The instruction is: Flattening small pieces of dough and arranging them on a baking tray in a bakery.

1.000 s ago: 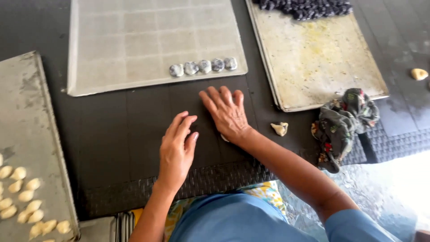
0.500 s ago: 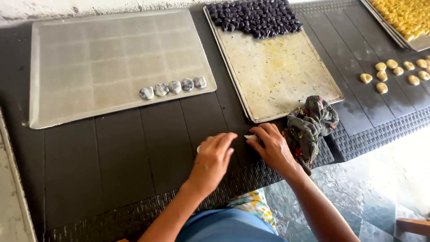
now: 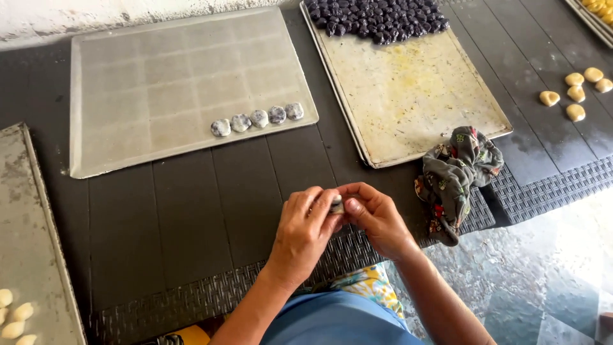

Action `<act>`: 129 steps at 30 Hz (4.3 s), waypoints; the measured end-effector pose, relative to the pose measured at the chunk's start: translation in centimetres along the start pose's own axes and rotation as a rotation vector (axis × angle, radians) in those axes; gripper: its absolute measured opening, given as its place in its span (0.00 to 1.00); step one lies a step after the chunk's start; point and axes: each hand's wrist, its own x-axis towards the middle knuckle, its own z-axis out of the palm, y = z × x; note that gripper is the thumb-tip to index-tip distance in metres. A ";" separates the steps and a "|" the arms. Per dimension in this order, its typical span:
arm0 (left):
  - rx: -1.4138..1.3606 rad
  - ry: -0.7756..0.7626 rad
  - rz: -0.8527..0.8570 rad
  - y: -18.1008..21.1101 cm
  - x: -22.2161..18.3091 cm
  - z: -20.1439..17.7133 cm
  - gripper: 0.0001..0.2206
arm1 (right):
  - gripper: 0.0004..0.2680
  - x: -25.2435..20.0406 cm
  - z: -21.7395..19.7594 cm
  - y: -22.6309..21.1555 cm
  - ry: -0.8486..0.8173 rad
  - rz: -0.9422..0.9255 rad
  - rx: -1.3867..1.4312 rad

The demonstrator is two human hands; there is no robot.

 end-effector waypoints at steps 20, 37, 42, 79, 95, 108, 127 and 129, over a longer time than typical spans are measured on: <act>0.052 0.141 0.094 -0.7 -0.6 -0.5 0.09 | 0.09 0.3 1.3 1.1 0.070 -0.093 -0.173; -1.502 -0.002 -1.152 -3.3 -1.6 -2.3 0.15 | 0.04 3.0 -3.4 1.5 0.166 -0.450 -1.214; -1.732 0.117 -1.227 -3.2 -1.4 -2.3 0.11 | 0.06 2.4 -4.1 1.8 0.119 -0.614 -1.553; -0.356 -0.195 -0.411 -3.7 -0.8 -1.2 0.17 | 0.19 6.0 -1.4 -1.5 0.004 -0.642 -1.251; 0.155 -0.063 -0.183 -3.9 -4.9 0.1 0.11 | 0.02 6.4 0.7 4.8 -0.292 -0.646 -1.159; 0.349 -0.082 0.077 -3.8 -4.2 -0.8 0.09 | 0.08 2.6 0.5 4.7 -0.244 -0.726 -1.166; -0.682 -0.264 -0.960 -2.5 -0.8 -3.8 0.13 | 0.03 3.0 4.1 0.3 -0.199 -0.888 -0.896; -0.753 -0.180 -0.998 -2.5 -1.3 -3.0 0.11 | 0.02 2.3 4.7 -0.6 -0.212 -0.847 -0.855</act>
